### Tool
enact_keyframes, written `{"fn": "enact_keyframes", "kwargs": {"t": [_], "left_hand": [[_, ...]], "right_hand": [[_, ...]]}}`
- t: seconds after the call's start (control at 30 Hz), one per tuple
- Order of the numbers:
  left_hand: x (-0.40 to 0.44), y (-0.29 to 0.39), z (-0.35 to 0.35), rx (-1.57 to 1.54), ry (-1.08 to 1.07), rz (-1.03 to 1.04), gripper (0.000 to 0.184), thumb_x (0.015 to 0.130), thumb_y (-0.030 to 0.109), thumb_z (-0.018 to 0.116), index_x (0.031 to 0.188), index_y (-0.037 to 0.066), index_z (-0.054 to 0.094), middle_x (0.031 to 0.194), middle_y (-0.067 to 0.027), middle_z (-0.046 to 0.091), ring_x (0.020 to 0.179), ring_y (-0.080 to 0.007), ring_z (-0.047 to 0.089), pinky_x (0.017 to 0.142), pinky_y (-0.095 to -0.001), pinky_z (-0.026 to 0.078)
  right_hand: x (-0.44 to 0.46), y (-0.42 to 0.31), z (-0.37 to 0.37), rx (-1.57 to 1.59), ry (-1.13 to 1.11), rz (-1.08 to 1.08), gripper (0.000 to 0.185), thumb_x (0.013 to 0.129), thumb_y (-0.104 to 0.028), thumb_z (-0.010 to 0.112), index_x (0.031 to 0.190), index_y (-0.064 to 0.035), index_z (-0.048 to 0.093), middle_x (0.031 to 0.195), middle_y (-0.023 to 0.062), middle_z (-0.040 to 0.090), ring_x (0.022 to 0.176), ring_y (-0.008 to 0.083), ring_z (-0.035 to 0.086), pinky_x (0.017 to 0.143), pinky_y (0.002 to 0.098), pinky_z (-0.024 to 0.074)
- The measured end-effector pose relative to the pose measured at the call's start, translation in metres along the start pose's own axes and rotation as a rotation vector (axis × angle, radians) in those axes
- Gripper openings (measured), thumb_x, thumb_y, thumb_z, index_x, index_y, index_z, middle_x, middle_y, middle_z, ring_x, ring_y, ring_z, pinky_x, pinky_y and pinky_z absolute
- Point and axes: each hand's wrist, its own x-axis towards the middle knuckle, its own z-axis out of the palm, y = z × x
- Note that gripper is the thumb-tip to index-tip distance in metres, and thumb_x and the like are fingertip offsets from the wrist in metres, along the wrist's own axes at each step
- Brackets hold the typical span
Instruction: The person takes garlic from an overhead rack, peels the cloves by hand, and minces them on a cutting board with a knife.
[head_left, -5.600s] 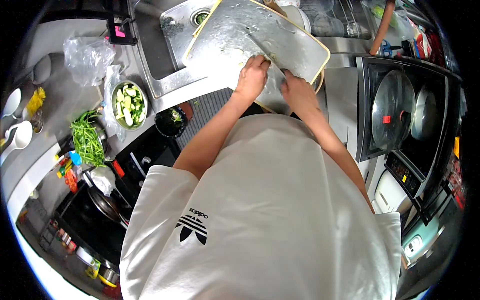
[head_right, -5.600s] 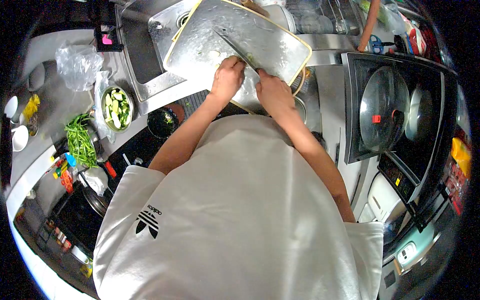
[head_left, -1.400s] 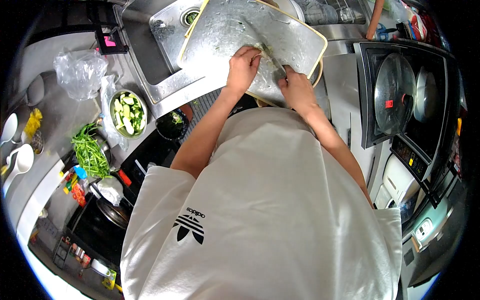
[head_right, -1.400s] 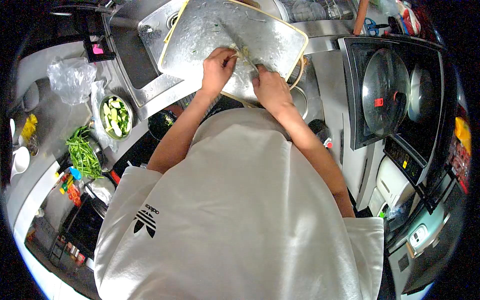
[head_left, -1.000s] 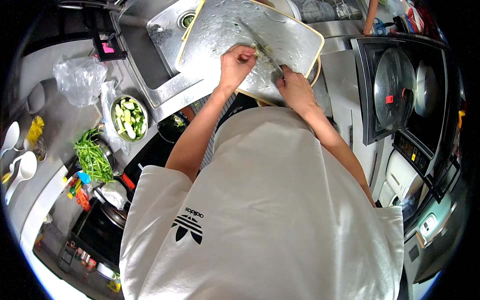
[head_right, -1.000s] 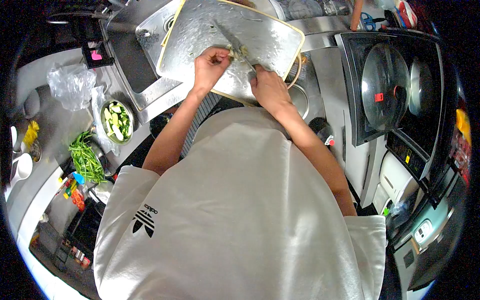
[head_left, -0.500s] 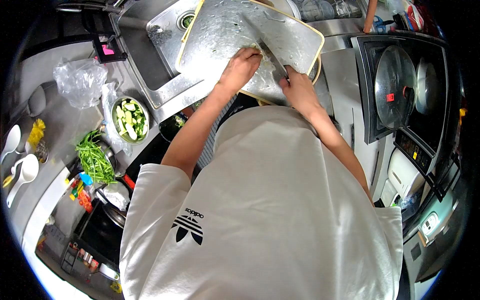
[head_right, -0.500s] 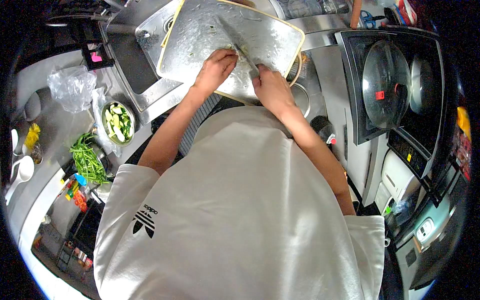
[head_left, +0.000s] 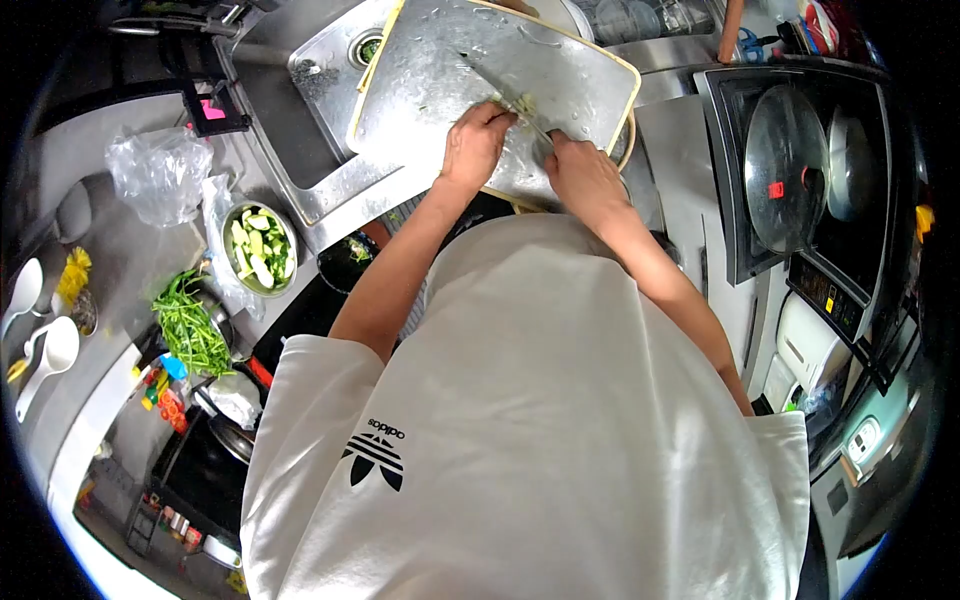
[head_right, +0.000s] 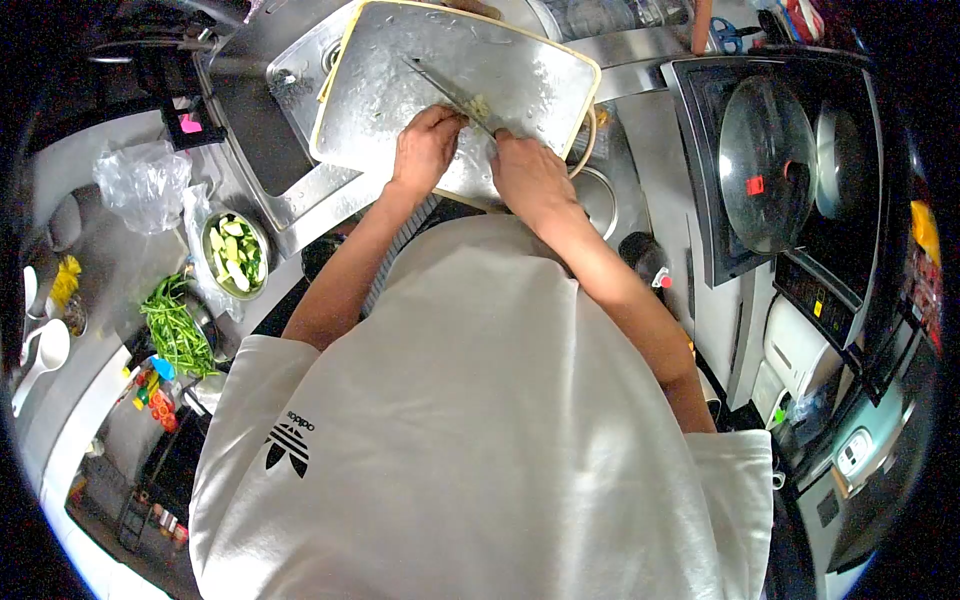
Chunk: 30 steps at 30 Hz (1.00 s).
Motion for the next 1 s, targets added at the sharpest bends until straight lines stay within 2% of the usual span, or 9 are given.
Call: {"fn": "enact_keyframes", "kwargs": {"t": [0.17, 0.23, 0.37, 0.47, 0.57, 0.73, 0.93, 1.0], "left_hand": [[0.000, 0.003, -0.003, 0.005, -0.038, -0.048, 0.015, 0.077, 0.002, 0.061, 0.089, 0.006, 0.070, 0.085, -0.0101, 0.063, 0.083, -0.0301, 0.062, 0.074, -0.0398, 0.053], [0.001, 0.001, -0.003, -0.072, 0.030, -0.083, 0.008, 0.079, 0.003, 0.067, 0.087, 0.003, 0.068, 0.083, -0.0140, 0.062, 0.077, -0.0336, 0.062, 0.066, -0.0423, 0.051], [-0.002, 0.000, -0.003, -0.111, 0.047, -0.060, 0.007, 0.081, 0.004, 0.067, 0.087, 0.001, 0.067, 0.082, -0.0158, 0.061, 0.077, -0.0356, 0.061, 0.068, -0.0438, 0.050], [-0.003, -0.001, 0.000, -0.045, 0.046, -0.041, 0.013, 0.076, 0.001, 0.064, 0.088, 0.004, 0.069, 0.083, -0.0132, 0.061, 0.083, -0.0323, 0.060, 0.075, -0.0410, 0.051], [-0.008, -0.003, 0.002, -0.075, 0.084, -0.008, 0.019, 0.074, -0.002, 0.062, 0.091, 0.003, 0.069, 0.086, -0.0134, 0.061, 0.087, -0.0325, 0.059, 0.078, -0.0408, 0.050], [-0.012, 0.002, -0.001, -0.013, -0.008, -0.024, 0.033, 0.069, -0.008, 0.058, 0.100, -0.001, 0.066, 0.098, -0.0153, 0.060, 0.094, -0.0333, 0.057, 0.083, -0.0405, 0.050], [-0.014, 0.005, -0.001, 0.003, -0.027, -0.057, 0.035, 0.066, -0.009, 0.059, 0.100, -0.001, 0.065, 0.097, -0.0151, 0.060, 0.096, -0.0342, 0.058, 0.085, -0.0404, 0.050], [-0.014, 0.004, 0.001, -0.010, -0.023, -0.063, 0.035, 0.066, -0.009, 0.059, 0.099, -0.001, 0.065, 0.096, -0.0150, 0.060, 0.095, -0.0342, 0.058, 0.085, -0.0406, 0.050]], "right_hand": [[0.006, 0.005, 0.018, -0.053, -0.019, -0.003, 0.025, 0.086, -0.011, 0.051, 0.107, 0.0018, 0.056, 0.082, 0.0281, 0.065, 0.084, 0.0446, 0.063, 0.080, 0.0534, 0.0483], [0.010, 0.002, 0.016, -0.036, -0.010, -0.004, 0.025, 0.086, -0.011, 0.051, 0.107, 0.0015, 0.056, 0.083, 0.0281, 0.065, 0.085, 0.0443, 0.063, 0.080, 0.0535, 0.0484], [0.011, 0.003, 0.017, -0.029, -0.006, -0.021, 0.026, 0.086, -0.011, 0.051, 0.108, 0.0013, 0.056, 0.083, 0.0280, 0.065, 0.084, 0.0444, 0.063, 0.079, 0.0535, 0.0489], [0.012, 0.002, 0.013, -0.053, -0.004, -0.031, 0.026, 0.087, -0.013, 0.051, 0.107, 0.0014, 0.057, 0.085, 0.0269, 0.066, 0.084, 0.0434, 0.064, 0.079, 0.0520, 0.0498], [0.011, -0.003, 0.011, -0.062, -0.001, -0.044, 0.025, 0.088, -0.013, 0.051, 0.107, 0.0014, 0.057, 0.085, 0.0265, 0.066, 0.083, 0.0433, 0.064, 0.079, 0.0518, 0.0500], [0.012, -0.003, 0.017, -0.085, 0.023, -0.048, 0.025, 0.086, -0.011, 0.052, 0.108, 0.0015, 0.056, 0.083, 0.0263, 0.066, 0.081, 0.0439, 0.064, 0.076, 0.0529, 0.0496], [0.014, 0.000, 0.022, -0.092, 0.025, -0.079, 0.026, 0.086, -0.012, 0.052, 0.109, 0.0012, 0.056, 0.082, 0.0258, 0.066, 0.080, 0.0425, 0.064, 0.075, 0.0524, 0.0496], [0.014, -0.004, 0.020, -0.098, 0.031, -0.094, 0.026, 0.087, -0.013, 0.051, 0.110, -0.0012, 0.058, 0.086, 0.0282, 0.066, 0.085, 0.0433, 0.065, 0.078, 0.0524, 0.0507]]}}
